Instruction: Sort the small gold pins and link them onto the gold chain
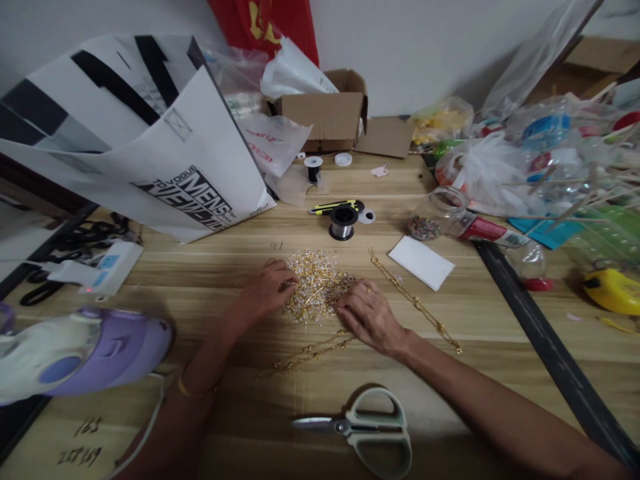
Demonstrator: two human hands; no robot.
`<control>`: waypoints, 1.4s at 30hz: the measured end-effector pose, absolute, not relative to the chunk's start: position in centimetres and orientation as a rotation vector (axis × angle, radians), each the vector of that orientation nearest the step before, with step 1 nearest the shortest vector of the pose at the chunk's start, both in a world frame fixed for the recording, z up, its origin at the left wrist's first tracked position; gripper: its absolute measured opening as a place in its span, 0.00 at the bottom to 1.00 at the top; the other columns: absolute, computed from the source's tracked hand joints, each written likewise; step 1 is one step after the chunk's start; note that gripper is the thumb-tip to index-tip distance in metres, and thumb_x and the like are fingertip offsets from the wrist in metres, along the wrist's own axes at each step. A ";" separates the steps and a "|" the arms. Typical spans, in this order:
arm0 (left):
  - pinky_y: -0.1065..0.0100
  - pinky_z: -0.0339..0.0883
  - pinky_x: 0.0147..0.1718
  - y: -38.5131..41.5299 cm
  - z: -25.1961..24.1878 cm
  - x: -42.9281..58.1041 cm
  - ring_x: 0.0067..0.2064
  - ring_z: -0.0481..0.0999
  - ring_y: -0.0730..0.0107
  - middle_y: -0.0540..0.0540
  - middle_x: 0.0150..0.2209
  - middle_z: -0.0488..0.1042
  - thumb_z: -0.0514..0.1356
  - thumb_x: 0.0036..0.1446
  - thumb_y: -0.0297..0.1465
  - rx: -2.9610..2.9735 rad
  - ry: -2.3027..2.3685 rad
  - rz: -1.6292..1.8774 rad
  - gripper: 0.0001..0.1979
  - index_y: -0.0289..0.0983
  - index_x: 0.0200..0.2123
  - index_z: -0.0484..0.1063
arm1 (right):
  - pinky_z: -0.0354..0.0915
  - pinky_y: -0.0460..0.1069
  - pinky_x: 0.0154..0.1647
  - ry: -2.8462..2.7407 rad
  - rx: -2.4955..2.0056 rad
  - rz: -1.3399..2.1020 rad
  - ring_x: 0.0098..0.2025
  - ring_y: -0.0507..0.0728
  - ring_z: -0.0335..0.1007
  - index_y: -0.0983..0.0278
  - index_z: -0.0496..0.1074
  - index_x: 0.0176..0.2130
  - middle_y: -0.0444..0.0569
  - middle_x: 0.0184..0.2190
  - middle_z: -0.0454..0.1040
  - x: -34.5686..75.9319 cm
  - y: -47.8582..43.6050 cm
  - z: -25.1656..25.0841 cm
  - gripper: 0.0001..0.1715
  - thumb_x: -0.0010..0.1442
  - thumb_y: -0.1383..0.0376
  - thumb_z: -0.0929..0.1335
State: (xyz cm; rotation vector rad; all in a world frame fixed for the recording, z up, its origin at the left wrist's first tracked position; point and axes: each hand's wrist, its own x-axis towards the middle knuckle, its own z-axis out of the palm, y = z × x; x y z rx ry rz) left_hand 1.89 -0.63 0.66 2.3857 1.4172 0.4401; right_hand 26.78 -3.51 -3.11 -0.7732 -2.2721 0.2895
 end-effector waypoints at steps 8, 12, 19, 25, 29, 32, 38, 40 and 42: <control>0.62 0.61 0.46 -0.9 -0.1 2.5 0.42 0.67 0.63 0.45 0.34 0.70 0.56 0.56 0.27 2.448 1.395 0.386 0.07 0.36 0.30 0.74 | 0.60 0.55 0.45 -2.276 -0.759 0.278 0.35 0.55 0.63 0.64 0.66 0.37 0.49 0.31 0.72 26.8 -3.5 -3.2 0.04 0.62 0.70 0.62; 0.62 0.61 0.46 -0.7 -0.2 2.1 0.42 0.66 0.62 0.44 0.34 0.70 0.56 0.53 0.22 2.481 1.449 0.380 0.08 0.36 0.32 0.75 | 0.60 0.54 0.44 -2.281 -0.752 0.289 0.35 0.55 0.63 0.64 0.65 0.37 0.48 0.31 0.72 26.9 -3.4 -3.1 0.04 0.62 0.71 0.62; 0.62 0.62 0.44 -0.5 -0.9 2.0 0.40 0.66 0.64 0.45 0.32 0.70 0.57 0.55 0.26 2.501 1.431 0.472 0.06 0.36 0.32 0.75 | 0.60 0.55 0.45 -2.274 -0.744 0.281 0.35 0.55 0.62 0.64 0.65 0.37 0.48 0.31 0.72 26.8 -3.4 -3.1 0.04 0.62 0.71 0.62; 0.62 0.62 0.43 -0.6 -1.1 2.4 0.39 0.65 0.64 0.46 0.30 0.70 0.58 0.56 0.26 2.496 1.419 0.501 0.06 0.35 0.29 0.74 | 0.60 0.54 0.45 -2.268 -0.755 0.288 0.34 0.55 0.63 0.64 0.66 0.37 0.48 0.31 0.72 26.8 -3.4 -3.2 0.04 0.63 0.70 0.62; 0.62 0.62 0.42 -0.7 -1.1 2.7 0.39 0.65 0.63 0.46 0.29 0.70 0.58 0.56 0.26 2.489 1.401 0.501 0.06 0.36 0.27 0.73 | 0.60 0.55 0.45 -2.273 -0.756 0.283 0.35 0.55 0.63 0.65 0.66 0.37 0.49 0.31 0.72 26.8 -3.5 -3.2 0.04 0.62 0.70 0.62; 0.62 0.61 0.42 -0.9 -1.1 3.0 0.39 0.65 0.64 0.46 0.29 0.69 0.57 0.56 0.25 2.501 1.386 0.516 0.07 0.35 0.27 0.72 | 0.60 0.55 0.46 -2.274 -0.748 0.277 0.35 0.55 0.63 0.65 0.66 0.37 0.49 0.31 0.72 26.8 -3.4 -3.2 0.04 0.62 0.71 0.62; 0.62 0.61 0.42 -0.9 -1.0 2.8 0.39 0.64 0.64 0.46 0.29 0.69 0.57 0.57 0.26 2.507 1.352 0.501 0.08 0.36 0.27 0.73 | 0.60 0.54 0.45 -2.278 -0.741 0.278 0.34 0.55 0.63 0.65 0.66 0.37 0.49 0.31 0.72 26.8 -3.4 -3.1 0.03 0.62 0.71 0.63; 0.61 0.61 0.43 -0.7 -1.0 2.4 0.39 0.64 0.63 0.46 0.30 0.70 0.58 0.56 0.27 2.506 1.405 0.495 0.06 0.36 0.27 0.73 | 0.60 0.54 0.45 -2.279 -0.739 0.278 0.34 0.55 0.63 0.65 0.66 0.37 0.49 0.31 0.72 26.8 -3.4 -3.1 0.03 0.62 0.71 0.63; 0.61 0.61 0.43 -0.6 -1.1 2.1 0.39 0.65 0.63 0.46 0.29 0.70 0.59 0.55 0.27 2.511 1.447 0.494 0.05 0.36 0.27 0.73 | 0.59 0.54 0.45 -2.282 -0.744 0.278 0.34 0.55 0.63 0.65 0.66 0.37 0.49 0.31 0.72 26.8 -3.4 -3.1 0.03 0.62 0.71 0.63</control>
